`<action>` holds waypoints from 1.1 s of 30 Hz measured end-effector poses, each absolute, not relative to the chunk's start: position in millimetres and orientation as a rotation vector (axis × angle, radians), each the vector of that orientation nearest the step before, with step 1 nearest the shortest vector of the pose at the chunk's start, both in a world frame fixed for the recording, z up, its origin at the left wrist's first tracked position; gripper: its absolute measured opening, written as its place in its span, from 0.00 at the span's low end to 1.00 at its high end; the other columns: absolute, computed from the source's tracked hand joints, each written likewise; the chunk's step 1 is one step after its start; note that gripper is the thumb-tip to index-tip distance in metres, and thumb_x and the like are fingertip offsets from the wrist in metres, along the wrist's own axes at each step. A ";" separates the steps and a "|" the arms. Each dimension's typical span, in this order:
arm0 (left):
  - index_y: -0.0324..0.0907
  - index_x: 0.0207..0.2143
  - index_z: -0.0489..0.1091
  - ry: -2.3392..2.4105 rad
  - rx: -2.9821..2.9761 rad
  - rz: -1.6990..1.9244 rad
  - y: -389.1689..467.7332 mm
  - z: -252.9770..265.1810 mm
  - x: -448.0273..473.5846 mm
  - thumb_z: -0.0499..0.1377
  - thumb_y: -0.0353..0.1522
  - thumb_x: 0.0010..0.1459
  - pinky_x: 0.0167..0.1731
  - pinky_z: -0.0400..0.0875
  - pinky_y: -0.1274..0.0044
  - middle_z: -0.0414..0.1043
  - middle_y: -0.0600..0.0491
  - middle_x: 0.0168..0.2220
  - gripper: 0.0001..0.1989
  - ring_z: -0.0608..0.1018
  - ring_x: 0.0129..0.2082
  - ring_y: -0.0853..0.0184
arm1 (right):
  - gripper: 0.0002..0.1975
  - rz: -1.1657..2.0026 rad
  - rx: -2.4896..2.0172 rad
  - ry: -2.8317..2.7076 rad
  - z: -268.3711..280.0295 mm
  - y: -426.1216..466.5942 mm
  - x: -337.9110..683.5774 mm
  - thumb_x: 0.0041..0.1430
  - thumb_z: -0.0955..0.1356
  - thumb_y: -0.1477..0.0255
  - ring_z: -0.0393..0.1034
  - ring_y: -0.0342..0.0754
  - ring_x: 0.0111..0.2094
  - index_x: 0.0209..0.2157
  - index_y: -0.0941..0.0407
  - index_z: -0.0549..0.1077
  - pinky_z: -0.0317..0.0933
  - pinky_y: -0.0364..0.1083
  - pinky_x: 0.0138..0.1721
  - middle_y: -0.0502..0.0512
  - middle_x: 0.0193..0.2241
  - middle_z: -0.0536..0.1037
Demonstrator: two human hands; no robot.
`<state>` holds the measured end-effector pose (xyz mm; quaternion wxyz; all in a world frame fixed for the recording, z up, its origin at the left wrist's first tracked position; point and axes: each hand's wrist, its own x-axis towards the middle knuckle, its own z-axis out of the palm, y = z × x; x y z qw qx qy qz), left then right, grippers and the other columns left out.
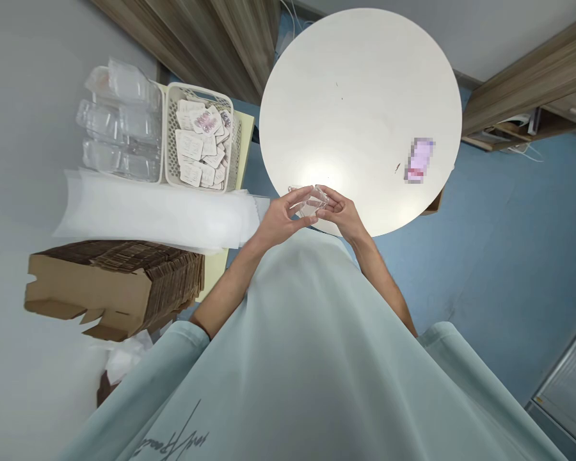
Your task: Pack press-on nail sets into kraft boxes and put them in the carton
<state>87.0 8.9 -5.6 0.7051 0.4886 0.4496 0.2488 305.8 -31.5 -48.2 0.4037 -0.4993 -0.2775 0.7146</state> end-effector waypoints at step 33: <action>0.46 0.54 0.80 1.315 0.310 0.897 -10.0 -48.7 12.1 0.72 0.48 0.70 0.66 0.84 0.60 0.87 0.44 0.58 0.19 0.88 0.62 0.53 | 0.54 1.807 -1.464 -0.954 -79.5 -22.4 246.4 0.53 0.75 0.28 0.83 0.58 0.57 0.75 0.39 0.71 0.79 0.55 0.54 0.59 0.76 0.74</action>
